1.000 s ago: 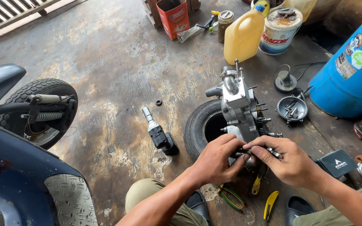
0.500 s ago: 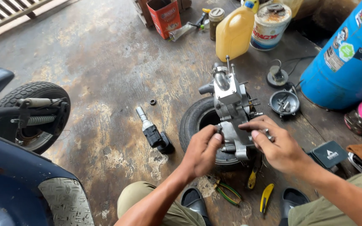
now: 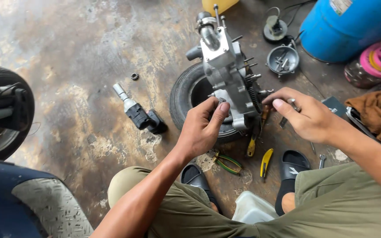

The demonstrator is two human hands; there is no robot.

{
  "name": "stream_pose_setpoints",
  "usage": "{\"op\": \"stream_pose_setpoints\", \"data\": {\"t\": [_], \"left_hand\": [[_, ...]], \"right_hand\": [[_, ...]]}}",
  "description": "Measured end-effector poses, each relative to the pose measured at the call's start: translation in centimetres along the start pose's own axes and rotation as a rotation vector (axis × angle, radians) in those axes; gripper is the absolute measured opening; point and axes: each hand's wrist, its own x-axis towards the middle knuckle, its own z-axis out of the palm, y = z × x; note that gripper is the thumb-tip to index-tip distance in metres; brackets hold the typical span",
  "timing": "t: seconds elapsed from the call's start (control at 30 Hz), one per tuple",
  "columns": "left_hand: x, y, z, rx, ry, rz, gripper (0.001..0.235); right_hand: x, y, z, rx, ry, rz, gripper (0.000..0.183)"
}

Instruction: The person sits on the workshop floor and files a small metal bolt-like part with a flat file, repeatedly stroking it and checking it by hand. They then fit the filed part onto the engine case mounted on a tire and continue filing and fitting it in place.

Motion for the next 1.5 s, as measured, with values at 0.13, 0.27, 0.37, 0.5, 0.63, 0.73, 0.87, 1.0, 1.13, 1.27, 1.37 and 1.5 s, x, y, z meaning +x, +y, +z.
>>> {"op": "stream_pose_setpoints", "data": {"t": [0.13,0.27,0.37,0.5,0.63,0.73,0.87,1.0,1.13,1.27,1.37,1.5], "left_hand": [[0.4,1.0,1.2,0.011,-0.077,-0.045,0.034],[0.8,0.4,3.2,0.027,-0.174,-0.075,0.034],[1.3,0.9,4.0,0.039,-0.23,-0.056,0.035],[1.6,2.1,4.6,0.065,-0.257,0.066,0.027],[1.2,1.0,4.0,0.104,-0.262,0.099,0.023],[0.7,-0.1,3.0,0.063,-0.248,-0.009,0.031],[0.4,0.1,1.9,0.033,-0.247,-0.018,0.032],[0.2,0.3,1.8,0.009,-0.307,0.07,0.027],[0.1,-0.9,1.7,0.034,-0.317,0.088,0.026],[0.0,-1.0,1.7,0.049,-0.302,0.094,0.023],[0.0,-0.8,1.6,0.057,-0.295,0.106,0.023],[-0.3,-0.7,1.5,0.071,-0.3,0.1,0.024]], "right_hand": [[-1.0,4.4,-0.7,-0.218,-0.027,-0.002,0.035],[-1.0,11.2,0.0,-0.398,-0.179,0.16,0.037],[0.9,15.7,2.1,-0.558,-0.29,0.137,0.039],[3.6,27.8,10.3,-0.899,-0.228,0.109,0.038],[3.8,34.7,17.0,-0.95,-0.175,0.122,0.032],[4.0,36.6,19.5,-0.768,-0.234,0.239,0.036],[4.1,39.7,22.8,-0.763,-0.162,0.333,0.028],[3.3,33.5,20.4,-0.491,-0.049,0.264,0.049],[4.7,33.1,25.0,-0.383,-0.018,0.384,0.066],[4.6,34.9,28.1,-0.342,-0.051,0.503,0.079],[3.9,31.4,25.7,-0.271,-0.023,0.565,0.078],[3.5,30.4,23.6,-0.163,0.04,0.617,0.072]]}}
